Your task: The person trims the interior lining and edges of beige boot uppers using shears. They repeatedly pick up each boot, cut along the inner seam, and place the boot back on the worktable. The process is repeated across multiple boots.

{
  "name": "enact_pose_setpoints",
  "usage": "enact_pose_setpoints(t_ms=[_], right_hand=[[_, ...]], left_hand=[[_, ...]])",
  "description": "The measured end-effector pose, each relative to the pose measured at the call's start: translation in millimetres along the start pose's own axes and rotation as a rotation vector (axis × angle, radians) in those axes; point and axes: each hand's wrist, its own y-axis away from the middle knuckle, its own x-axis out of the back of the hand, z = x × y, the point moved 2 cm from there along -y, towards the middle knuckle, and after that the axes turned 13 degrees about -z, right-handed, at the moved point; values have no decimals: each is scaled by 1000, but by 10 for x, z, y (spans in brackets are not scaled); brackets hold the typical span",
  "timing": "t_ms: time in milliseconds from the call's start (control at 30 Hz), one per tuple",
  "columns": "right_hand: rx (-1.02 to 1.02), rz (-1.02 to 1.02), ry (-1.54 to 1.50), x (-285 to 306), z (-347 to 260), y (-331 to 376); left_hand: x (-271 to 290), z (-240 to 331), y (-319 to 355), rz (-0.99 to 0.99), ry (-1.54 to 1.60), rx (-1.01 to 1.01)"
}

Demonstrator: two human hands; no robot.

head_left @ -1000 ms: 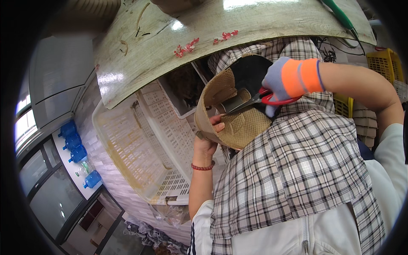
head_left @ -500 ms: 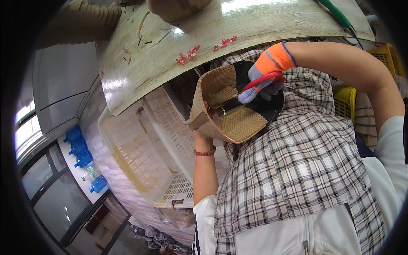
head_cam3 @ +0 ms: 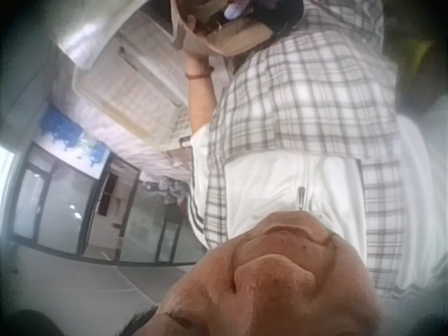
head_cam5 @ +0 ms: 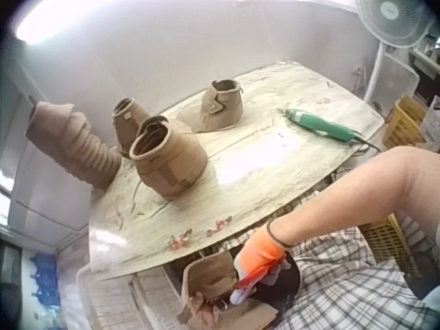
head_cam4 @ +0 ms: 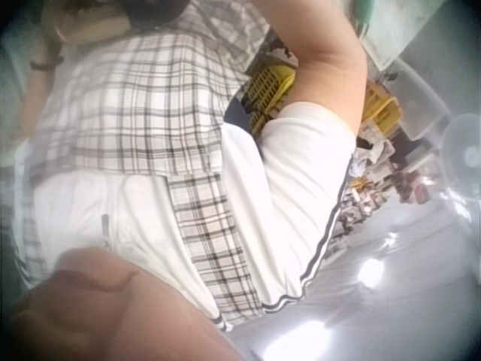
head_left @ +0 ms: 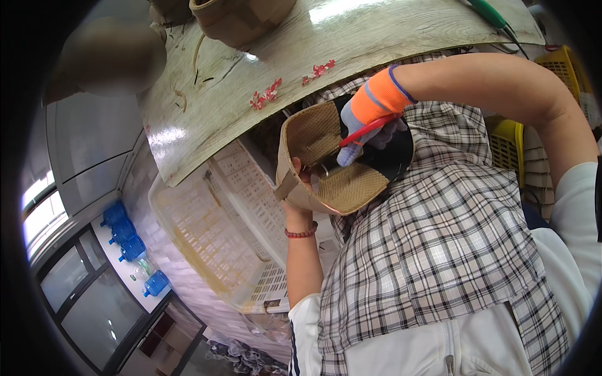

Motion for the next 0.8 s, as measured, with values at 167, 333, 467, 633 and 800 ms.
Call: enact_pose_setpoints(t_ms=[167, 333, 467, 633, 800], right_hand=[[20, 145, 40, -315, 179, 37], [131, -111, -126, -345, 717, -86], [226, -228, -206, -310, 759, -67], [318, -231, -212, -374, 963, 191], [617, -64, -201, -411, 1375, 412]], left_hand=[[-94, 6, 14, -33, 64, 18], [-108, -143, -52, -162, -41, -41], [-51, -182, -134, -117, -27, -49], [-287, 569, 135, 7, -540, -25], [-1562, 2588, 611, -95, -964, -656]])
